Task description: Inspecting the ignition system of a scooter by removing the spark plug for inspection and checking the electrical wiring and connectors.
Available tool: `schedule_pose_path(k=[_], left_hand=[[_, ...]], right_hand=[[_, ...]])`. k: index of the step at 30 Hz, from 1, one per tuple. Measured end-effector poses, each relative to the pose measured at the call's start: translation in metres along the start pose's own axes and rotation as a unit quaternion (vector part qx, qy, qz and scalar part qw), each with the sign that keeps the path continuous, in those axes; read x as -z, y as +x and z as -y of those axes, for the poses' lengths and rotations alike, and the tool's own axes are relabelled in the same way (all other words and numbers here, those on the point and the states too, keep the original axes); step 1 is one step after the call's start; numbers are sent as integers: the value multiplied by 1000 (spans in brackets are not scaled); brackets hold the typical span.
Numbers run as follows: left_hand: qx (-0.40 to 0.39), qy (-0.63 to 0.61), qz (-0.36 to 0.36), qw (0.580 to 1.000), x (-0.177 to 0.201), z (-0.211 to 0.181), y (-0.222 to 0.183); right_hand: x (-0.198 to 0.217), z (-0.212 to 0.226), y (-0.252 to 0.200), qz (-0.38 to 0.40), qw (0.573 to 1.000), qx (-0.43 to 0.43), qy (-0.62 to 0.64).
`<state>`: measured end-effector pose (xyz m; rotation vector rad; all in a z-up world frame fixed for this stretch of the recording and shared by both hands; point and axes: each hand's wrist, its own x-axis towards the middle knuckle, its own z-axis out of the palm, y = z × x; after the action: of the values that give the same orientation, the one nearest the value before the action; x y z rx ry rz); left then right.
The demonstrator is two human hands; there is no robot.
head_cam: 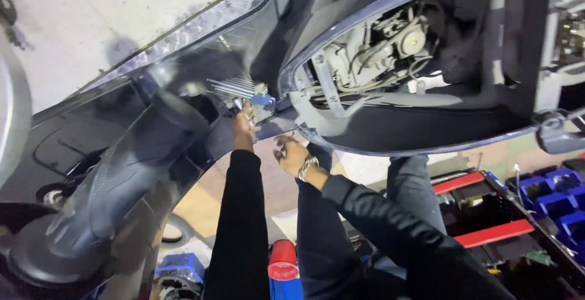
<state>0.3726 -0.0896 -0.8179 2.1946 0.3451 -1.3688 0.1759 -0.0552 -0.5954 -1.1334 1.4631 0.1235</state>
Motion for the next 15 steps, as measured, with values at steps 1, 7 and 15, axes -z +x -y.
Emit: schedule_pose_path(k=[1,7,15], left_hand=[[3,2,4,1000,2,-11,-34],[173,-209,123,954,-5,-44,-132],[128,-143,162,968,1,22,-93]], right_hand=[[13,5,-19,-3,1000,-5,-1],[104,43,-125,4,990,137,21],[192,53,-168,41,979,200,3]])
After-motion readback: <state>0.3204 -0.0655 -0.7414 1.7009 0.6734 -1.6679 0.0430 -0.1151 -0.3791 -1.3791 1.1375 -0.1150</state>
